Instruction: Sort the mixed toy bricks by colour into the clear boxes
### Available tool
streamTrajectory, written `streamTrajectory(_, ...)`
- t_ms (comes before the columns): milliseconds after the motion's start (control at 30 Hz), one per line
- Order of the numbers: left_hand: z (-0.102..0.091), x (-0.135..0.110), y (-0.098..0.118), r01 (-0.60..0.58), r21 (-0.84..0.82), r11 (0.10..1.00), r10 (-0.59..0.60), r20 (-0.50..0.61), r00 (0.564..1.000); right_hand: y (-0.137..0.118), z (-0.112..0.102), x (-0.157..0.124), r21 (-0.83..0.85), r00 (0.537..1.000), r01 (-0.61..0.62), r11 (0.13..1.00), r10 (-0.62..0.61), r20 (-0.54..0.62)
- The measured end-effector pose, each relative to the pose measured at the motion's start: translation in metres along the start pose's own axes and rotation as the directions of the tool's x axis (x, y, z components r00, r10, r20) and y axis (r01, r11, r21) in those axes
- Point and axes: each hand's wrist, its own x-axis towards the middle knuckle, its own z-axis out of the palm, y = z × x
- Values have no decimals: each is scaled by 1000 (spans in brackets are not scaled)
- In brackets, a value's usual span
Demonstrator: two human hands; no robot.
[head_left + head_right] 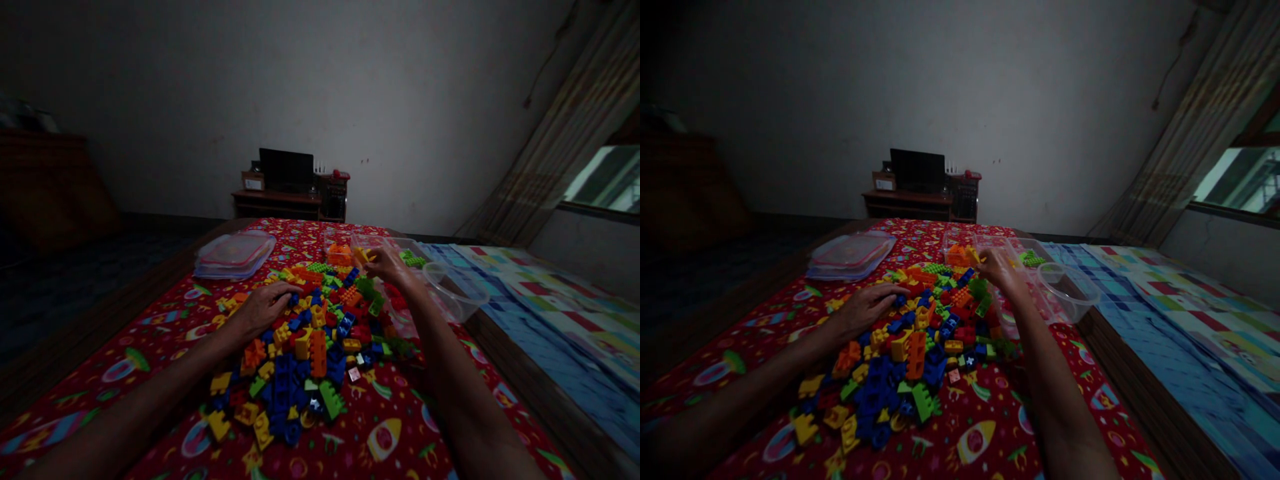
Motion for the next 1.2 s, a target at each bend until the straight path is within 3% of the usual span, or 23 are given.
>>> streamTrajectory(67, 0, 0, 0, 4, -7, 1000, -4, 2, 1000, 12, -4, 5, -61, 982, -36, 998, 24, -186)
streamTrajectory(133, 1, -1, -1, 2, -9, 1000, -2, 7, 1000, 21, -7, 9, -136, 954, -40, 990, -2, -300)
streamTrajectory(367, 1, -1, -3, 19, -12, 1000, -18, 12, 1000, 17, -16, 8, -148, 941, 5, 989, -55, -335)
streamTrajectory(500, 0, -1, -3, 28, -2, 1000, -28, 26, 999, -1, -33, -3, -143, 960, 34, 989, -72, -269)
streamTrajectory(633, -1, 0, -1, 31, 10, 999, -31, 33, 999, -19, -44, -19, -191, 996, 61, 980, -73, -56)
streamTrajectory(833, -3, 1, 4, 47, 17, 999, -48, 29, 998, -30, -20, -29, -412, 977, 119, 903, -32, 212)
streamTrajectory(1000, -1, 0, 2, 37, 12, 999, -37, 28, 999, -34, 2, -29, -553, 968, 163, 817, -24, 251)
streamTrajectory(1200, 0, 0, -1, 23, 19, 1000, -23, 21, 1000, -33, -3, -22, -533, 975, 165, 830, -57, 213)
